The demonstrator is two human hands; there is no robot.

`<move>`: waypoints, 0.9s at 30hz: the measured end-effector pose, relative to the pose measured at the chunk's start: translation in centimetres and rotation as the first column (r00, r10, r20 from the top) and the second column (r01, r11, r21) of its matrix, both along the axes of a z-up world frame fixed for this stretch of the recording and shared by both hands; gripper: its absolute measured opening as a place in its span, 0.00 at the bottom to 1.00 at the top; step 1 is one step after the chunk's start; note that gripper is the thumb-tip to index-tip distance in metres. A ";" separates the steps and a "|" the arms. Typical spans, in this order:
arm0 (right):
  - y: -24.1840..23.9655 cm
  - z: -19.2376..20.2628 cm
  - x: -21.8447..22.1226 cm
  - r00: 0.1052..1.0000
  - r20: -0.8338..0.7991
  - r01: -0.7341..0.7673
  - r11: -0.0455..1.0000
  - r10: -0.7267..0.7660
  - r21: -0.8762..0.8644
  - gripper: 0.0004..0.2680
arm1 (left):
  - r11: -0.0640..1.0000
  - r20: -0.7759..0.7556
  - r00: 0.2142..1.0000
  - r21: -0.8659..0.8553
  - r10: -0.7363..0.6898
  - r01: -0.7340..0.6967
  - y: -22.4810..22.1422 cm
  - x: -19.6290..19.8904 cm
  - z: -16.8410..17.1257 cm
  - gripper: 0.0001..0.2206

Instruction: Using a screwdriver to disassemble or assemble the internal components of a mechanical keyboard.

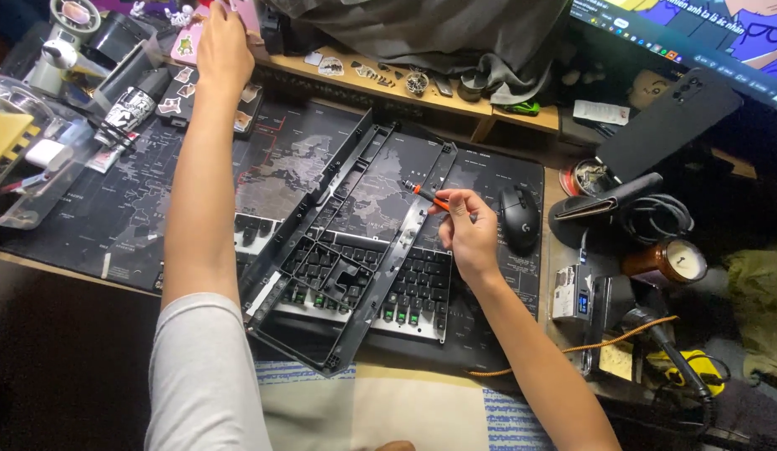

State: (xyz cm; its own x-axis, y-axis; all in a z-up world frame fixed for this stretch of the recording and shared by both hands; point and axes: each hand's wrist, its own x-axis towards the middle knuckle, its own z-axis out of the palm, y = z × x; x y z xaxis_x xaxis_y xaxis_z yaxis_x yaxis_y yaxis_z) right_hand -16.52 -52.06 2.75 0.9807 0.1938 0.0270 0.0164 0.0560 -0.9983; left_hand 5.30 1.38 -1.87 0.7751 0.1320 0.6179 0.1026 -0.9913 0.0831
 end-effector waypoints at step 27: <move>0.6 -1.2 0.2 0.999 0.021 0.026 0.999 -0.026 0.031 0.05 | 0.996 0.101 0.992 0.038 -0.080 0.076 5.4 -3.3 -0.5 0.10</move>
